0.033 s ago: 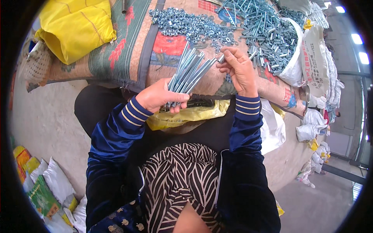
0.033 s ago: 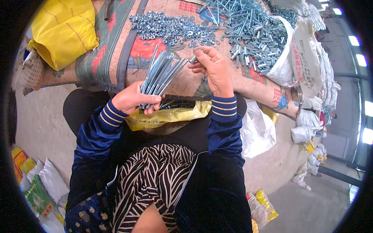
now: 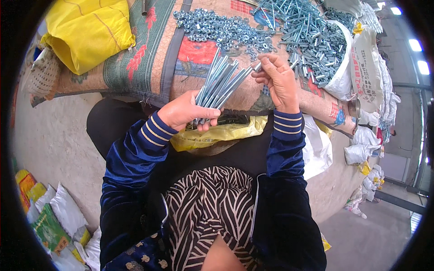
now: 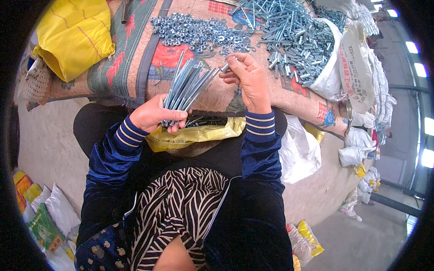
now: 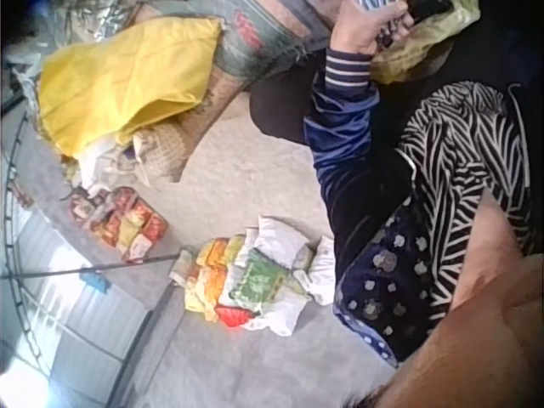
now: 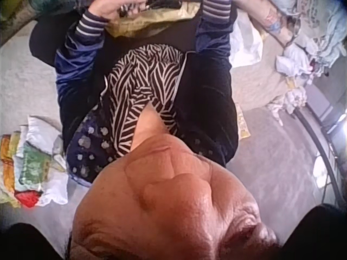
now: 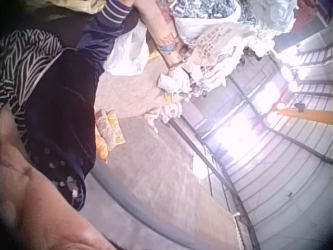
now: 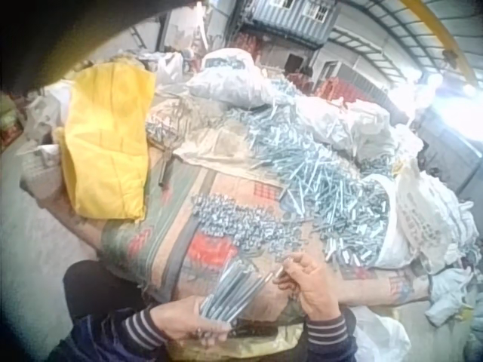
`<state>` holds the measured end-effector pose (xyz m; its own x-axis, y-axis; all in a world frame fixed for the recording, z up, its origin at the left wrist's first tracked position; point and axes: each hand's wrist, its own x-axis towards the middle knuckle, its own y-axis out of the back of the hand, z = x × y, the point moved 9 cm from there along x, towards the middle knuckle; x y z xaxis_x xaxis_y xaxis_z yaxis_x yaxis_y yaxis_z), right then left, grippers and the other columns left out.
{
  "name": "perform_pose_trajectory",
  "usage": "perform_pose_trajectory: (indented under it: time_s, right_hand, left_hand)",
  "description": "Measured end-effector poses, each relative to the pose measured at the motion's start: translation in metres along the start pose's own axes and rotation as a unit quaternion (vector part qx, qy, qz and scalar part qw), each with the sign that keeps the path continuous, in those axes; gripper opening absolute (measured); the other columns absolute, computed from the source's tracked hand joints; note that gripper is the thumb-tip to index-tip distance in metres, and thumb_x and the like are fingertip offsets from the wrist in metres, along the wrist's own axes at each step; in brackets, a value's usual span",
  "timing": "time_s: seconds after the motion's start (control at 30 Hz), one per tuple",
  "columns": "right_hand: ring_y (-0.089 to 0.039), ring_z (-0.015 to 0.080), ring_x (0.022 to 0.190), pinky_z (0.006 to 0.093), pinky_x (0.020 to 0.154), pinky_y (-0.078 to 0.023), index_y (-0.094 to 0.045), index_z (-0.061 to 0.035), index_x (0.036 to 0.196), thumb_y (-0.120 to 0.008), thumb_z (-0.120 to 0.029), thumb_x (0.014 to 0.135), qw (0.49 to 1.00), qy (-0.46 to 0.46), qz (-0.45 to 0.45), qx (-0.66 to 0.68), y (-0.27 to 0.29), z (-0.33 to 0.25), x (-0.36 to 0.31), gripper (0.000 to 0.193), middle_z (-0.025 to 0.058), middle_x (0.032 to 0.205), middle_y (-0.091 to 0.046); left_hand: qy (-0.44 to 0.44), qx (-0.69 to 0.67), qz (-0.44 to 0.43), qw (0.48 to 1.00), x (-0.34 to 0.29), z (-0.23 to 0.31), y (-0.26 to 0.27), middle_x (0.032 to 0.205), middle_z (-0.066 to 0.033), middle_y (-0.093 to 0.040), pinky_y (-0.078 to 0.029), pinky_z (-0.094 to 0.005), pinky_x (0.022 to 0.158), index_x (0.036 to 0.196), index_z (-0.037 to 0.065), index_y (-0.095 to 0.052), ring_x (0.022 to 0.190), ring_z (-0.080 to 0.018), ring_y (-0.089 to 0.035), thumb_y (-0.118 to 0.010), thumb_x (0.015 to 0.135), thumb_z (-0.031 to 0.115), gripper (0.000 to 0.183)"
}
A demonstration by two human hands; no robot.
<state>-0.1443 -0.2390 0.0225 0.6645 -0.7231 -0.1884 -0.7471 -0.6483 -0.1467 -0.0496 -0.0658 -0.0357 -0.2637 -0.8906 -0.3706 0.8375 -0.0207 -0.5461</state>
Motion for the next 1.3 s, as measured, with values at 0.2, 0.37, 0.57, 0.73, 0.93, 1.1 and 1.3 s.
perform_pose_trajectory:
  time_s: [0.2,0.37,0.57,0.73,0.93,1.1,1.3]
  right_hand:
    - [-0.067,0.0153,0.068,0.0217,0.057,-0.052,-0.056,-0.0021,0.107,-0.067,-0.021,0.088,0.996,0.041,0.032,-0.07,0.005,-0.009,-0.002,0.029,0.006,0.08,-0.066]
    - [-0.066,0.0126,0.066,0.0209,0.058,-0.051,-0.059,-0.0019,0.101,-0.068,-0.02,0.087,0.997,-0.059,-0.025,0.045,0.009,0.009,-0.005,0.025,0.0048,0.079,-0.066]
    - [-0.064,0.0117,0.068,0.02,0.061,-0.05,-0.058,-0.0019,0.103,-0.066,-0.017,0.088,0.996,0.001,-0.02,-0.083,-0.014,0.01,-0.019,0.022,0.0049,0.079,-0.065]
    - [-0.049,0.0071,0.053,0.0198,0.051,-0.042,-0.059,-0.0035,0.09,-0.063,-0.015,0.09,0.992,-0.025,0.114,0.051,-0.012,0.039,-0.028,0.012,-0.0021,0.067,-0.055]
    - [-0.06,0.0067,0.067,0.0195,0.057,-0.046,-0.065,0.0013,0.094,-0.065,-0.014,0.086,0.99,-0.081,-0.094,-0.07,-0.081,0.043,-0.035,0.017,0.0037,0.081,-0.065]
    - [-0.059,0.0111,0.064,0.0255,0.059,-0.047,-0.068,-0.0006,0.1,-0.067,-0.016,0.082,0.907,0.134,0.227,-0.33,0.074,-0.021,0.024,0.023,0.0054,0.081,-0.067]
    - [-0.06,0.0289,0.072,0.0379,0.065,-0.048,-0.068,-0.0053,0.075,-0.072,-0.016,0.069,0.756,0.221,0.263,-0.558,0.063,-0.016,0.042,0.013,0.0114,0.072,-0.061]
  left_hand:
    - [0.005,0.004,-0.009,1.0,-0.001,-0.001,0.001,0.072,-0.0054,-0.062,-0.044,-0.0199,0.048,0.101,0.0,-0.056,0.053,-0.0089,-0.055,-0.067,0.085,0.013,0.024]
    - [-0.006,0.039,-0.018,0.999,-0.004,0.003,-0.003,0.071,-0.0042,-0.061,-0.045,-0.0202,0.05,0.103,0.0,-0.057,0.054,-0.0084,-0.055,-0.068,0.084,0.014,0.026]
    - [-0.01,0.09,0.008,0.996,-0.001,0.001,0.006,0.074,-0.0051,-0.062,-0.045,-0.021,0.051,0.101,-0.001,-0.058,0.056,-0.009,-0.057,-0.068,0.084,0.013,0.024]
    - [-0.055,-0.072,0.08,0.993,0.006,0.011,0.016,0.084,-0.0098,-0.065,-0.049,-0.0231,0.054,0.107,0.001,-0.055,0.064,-0.0126,-0.062,-0.066,0.086,0.011,0.026]
    - [-0.07,-0.194,0.091,0.974,0.007,0.004,0.027,0.083,-0.0062,-0.062,-0.048,-0.0236,0.055,0.109,0.004,-0.055,0.064,-0.013,-0.059,-0.064,0.087,0.011,0.025]
    - [-0.122,-0.156,0.11,0.974,0.005,0.022,0.025,0.084,-0.0061,-0.061,-0.043,-0.024,0.054,0.105,0.005,-0.055,0.06,-0.0108,-0.053,-0.066,0.086,0.012,0.023]
    - [-0.165,-0.167,0.124,0.964,-0.003,0.031,0.032,0.084,-0.0057,-0.06,-0.041,-0.0234,0.054,0.107,0.004,-0.055,0.06,-0.0105,-0.051,-0.063,0.088,0.013,0.023]
